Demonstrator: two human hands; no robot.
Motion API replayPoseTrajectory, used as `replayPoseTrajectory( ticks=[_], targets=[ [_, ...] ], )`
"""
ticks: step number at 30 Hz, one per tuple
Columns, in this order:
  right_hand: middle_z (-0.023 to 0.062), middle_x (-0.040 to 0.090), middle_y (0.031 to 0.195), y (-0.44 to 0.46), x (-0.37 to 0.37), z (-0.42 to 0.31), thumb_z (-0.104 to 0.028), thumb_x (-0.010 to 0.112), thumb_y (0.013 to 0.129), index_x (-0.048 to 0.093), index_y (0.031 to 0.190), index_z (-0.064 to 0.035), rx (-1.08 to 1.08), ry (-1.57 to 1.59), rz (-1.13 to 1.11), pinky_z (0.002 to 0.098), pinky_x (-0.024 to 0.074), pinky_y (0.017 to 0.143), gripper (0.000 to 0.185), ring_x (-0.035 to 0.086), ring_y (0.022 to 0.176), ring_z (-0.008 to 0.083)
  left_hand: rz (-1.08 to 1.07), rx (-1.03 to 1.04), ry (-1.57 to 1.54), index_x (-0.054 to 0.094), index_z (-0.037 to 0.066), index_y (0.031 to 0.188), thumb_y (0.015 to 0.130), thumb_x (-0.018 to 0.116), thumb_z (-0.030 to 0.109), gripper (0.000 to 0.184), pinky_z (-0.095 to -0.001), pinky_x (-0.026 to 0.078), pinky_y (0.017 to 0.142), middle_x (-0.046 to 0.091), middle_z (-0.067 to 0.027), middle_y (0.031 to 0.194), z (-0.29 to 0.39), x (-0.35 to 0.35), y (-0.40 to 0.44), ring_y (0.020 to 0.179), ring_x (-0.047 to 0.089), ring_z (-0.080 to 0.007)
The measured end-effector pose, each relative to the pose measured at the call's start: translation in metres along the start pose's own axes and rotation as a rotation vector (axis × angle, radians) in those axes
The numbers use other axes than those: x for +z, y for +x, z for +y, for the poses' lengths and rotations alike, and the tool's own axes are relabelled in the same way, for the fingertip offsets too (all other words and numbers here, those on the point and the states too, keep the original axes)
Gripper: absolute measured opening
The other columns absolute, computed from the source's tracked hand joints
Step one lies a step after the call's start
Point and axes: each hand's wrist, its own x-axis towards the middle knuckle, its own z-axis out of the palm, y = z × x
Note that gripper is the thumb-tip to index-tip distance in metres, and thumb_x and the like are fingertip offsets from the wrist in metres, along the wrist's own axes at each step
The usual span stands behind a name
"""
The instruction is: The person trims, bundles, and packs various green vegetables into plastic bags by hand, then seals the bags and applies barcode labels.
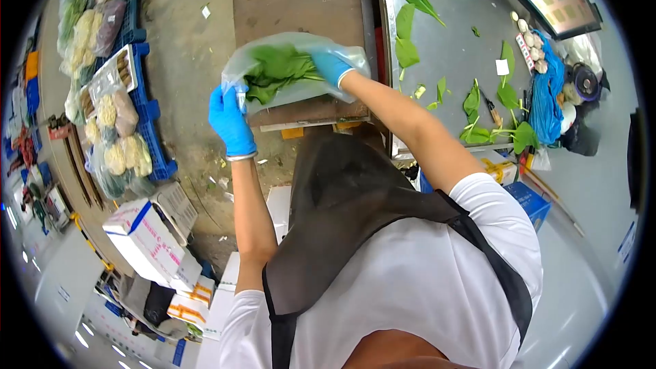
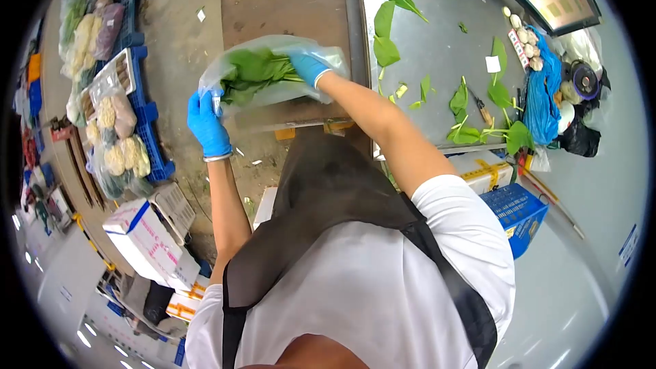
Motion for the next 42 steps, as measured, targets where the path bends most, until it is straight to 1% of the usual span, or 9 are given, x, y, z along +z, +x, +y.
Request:
replayPoseTrajectory(
  ticks=[2, 8, 10, 11, 12, 16, 23, 34, 42],
  targets=[
    [0.0217, 0.063, 0.115, 0.016, 0.046, 0.04, -0.019, 0.054, 0.093, 0.054, 0.127, -0.0033, 0.118, -0.055, 0.075, 0.0425, 0.0489, 0.091, 0.038, 0.062, 0.104, 0.0353, -0.026, 0.016, 0.121, 0.065, 0.0, 0.102, 0.094, 0.06, 0.013, 0.016, -0.0237, 0.045, 0.066, 0.061, 0.0004, 0.086, 0.001, 0.011, 0.003, 0.076, 0.051, -0.0072],
    [0.0248, 0.06, 0.119, 0.001, -0.017, 0.018, -0.03, 0.064, 0.087, 0.051, 0.128, 0.0, 0.146, -0.162, -0.671, 0.0439, 0.0465, 0.095, 0.052, 0.059, 0.109, 0.037, -0.079, 0.041, 0.2, 0.064, -0.002, 0.105, 0.092, 0.065, 0.014, 0.02, -0.0249, 0.046, 0.069, 0.059, 0.0011, 0.085, 0.02, 0.031, -0.004, 0.077, 0.051, -0.0076],
    [0.0262, 0.058, 0.121, -0.055, -0.071, -0.015, -0.038, 0.071, 0.08, 0.048, 0.132, 0.0007, 0.066, 0.025, -0.201, 0.0455, 0.045, 0.096, 0.068, 0.057, 0.111, 0.0393, -0.075, 0.037, 0.347, 0.064, -0.001, 0.105, 0.091, 0.066, 0.014, 0.021, -0.0266, 0.047, 0.07, 0.06, 0.0, 0.084, 0.007, 0.015, 0.001, 0.077, 0.052, -0.0088],
    [0.0234, 0.058, 0.116, -0.079, -0.059, -0.015, -0.023, 0.074, 0.079, 0.052, 0.126, -0.0011, -0.067, 0.111, 0.12, 0.0443, 0.046, 0.094, 0.056, 0.057, 0.108, 0.0398, -0.054, 0.086, 0.359, 0.064, -0.001, 0.106, 0.089, 0.068, 0.015, 0.024, -0.0284, 0.048, 0.072, 0.062, -0.0026, 0.087, 0.0, 0.009, 0.0, 0.078, 0.054, -0.0111],
    [0.0235, 0.057, 0.118, -0.109, -0.073, -0.024, -0.025, 0.071, 0.081, 0.052, 0.127, -0.0007, -0.235, 0.226, 0.319, 0.0456, 0.0454, 0.093, 0.055, 0.054, 0.11, 0.0396, -0.032, 0.133, 0.369, 0.064, -0.001, 0.107, 0.087, 0.071, 0.016, 0.027, -0.0302, 0.049, 0.074, 0.063, -0.0052, 0.09, -0.004, 0.005, -0.004, 0.08, 0.057, -0.0134],
    [0.0178, 0.062, 0.112, -0.208, -0.134, -0.057, -0.026, 0.063, 0.089, 0.055, 0.129, -0.0056, 0.06, 0.446, 0.016, 0.0414, 0.0485, 0.088, 0.046, 0.061, 0.096, 0.0345, 0.088, 0.263, 0.486, 0.055, -0.001, 0.123, 0.081, 0.076, 0.018, 0.051, -0.0393, 0.045, 0.092, 0.057, -0.0153, 0.117, 0.014, 0.004, -0.042, 0.104, 0.056, -0.0267],
    [0.0151, 0.066, 0.11, -0.299, -0.114, -0.012, -0.028, 0.064, 0.089, 0.06, 0.125, -0.0061, 0.33, 0.707, 0.178, 0.0358, 0.051, 0.085, 0.042, 0.066, 0.096, 0.0278, 0.175, 0.57, 0.649, 0.049, -0.002, 0.131, 0.083, 0.072, 0.015, 0.055, -0.0454, 0.036, 0.105, 0.05, -0.0207, 0.131, 0.047, 0.016, -0.098, 0.124, 0.045, -0.0361],
    [0.0157, 0.066, 0.115, -0.306, -0.112, -0.001, -0.038, 0.058, 0.09, 0.058, 0.128, -0.0077, 0.396, 0.663, 0.07, 0.0378, 0.0508, 0.087, 0.049, 0.065, 0.098, 0.0309, 0.071, 0.612, 0.638, 0.049, -0.002, 0.132, 0.087, 0.067, 0.011, 0.05, -0.0448, 0.036, 0.105, 0.05, -0.0201, 0.133, 0.049, 0.029, -0.135, 0.124, 0.046, -0.0351],
    [0.0125, 0.068, 0.109, -0.353, -0.107, -0.001, -0.041, 0.06, 0.085, 0.062, 0.121, -0.007, 0.48, 0.616, 0.173, 0.04, 0.0498, 0.088, 0.049, 0.065, 0.098, 0.0324, -0.324, 0.653, 0.604, 0.056, -0.003, 0.125, 0.092, 0.062, 0.015, 0.038, -0.0436, 0.043, 0.097, 0.056, -0.0197, 0.125, 0.035, 0.081, -0.154, 0.112, 0.054, -0.0335]
  ],
)
